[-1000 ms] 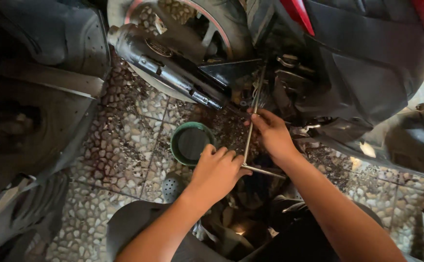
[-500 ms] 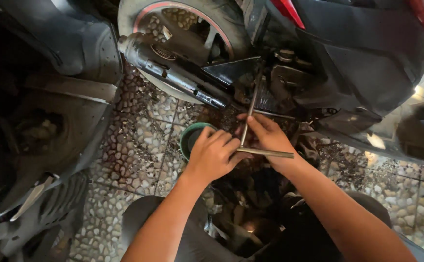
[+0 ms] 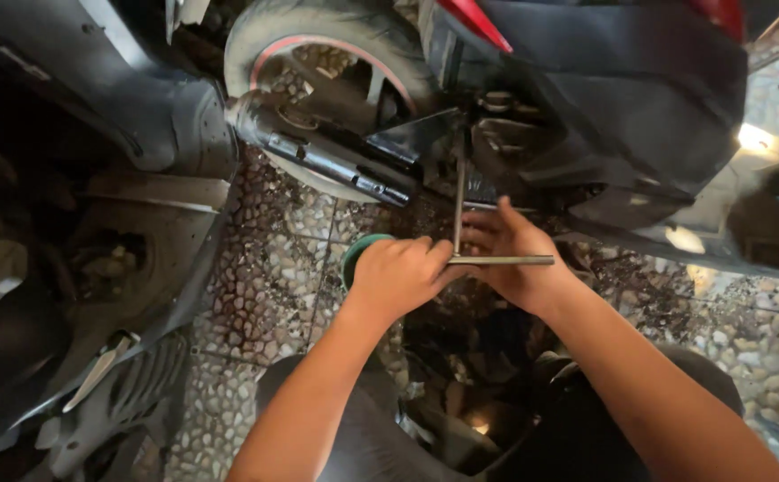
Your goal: The person uses a T-handle wrench to loosen and remove a bolt from the rear suspension area of a motorcycle. They then remove a small metal component by hand, inspect it, and reinsert the bolt before tightening it back into place with the wrench.
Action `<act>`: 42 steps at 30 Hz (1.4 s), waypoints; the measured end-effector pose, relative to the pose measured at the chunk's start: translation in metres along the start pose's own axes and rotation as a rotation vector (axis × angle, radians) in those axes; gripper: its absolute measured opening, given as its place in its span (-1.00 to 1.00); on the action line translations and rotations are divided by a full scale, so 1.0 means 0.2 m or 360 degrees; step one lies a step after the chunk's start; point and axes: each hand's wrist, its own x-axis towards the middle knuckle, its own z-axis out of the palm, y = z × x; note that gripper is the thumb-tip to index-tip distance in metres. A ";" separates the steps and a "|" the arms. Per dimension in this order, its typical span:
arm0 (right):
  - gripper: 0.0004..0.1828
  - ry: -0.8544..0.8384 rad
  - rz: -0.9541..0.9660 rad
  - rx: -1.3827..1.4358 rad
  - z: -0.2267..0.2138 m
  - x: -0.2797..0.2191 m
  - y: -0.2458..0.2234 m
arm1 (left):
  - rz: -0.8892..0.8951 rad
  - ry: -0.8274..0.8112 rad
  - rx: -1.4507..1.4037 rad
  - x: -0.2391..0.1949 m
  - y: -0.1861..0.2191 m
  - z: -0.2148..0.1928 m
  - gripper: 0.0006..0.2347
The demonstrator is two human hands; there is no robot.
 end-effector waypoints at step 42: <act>-0.79 0.0506 -0.1642 -0.2540 0.22 -0.35 0.04 | -0.0294 0.0322 -0.0226 -0.08 -0.04 0.18 -0.52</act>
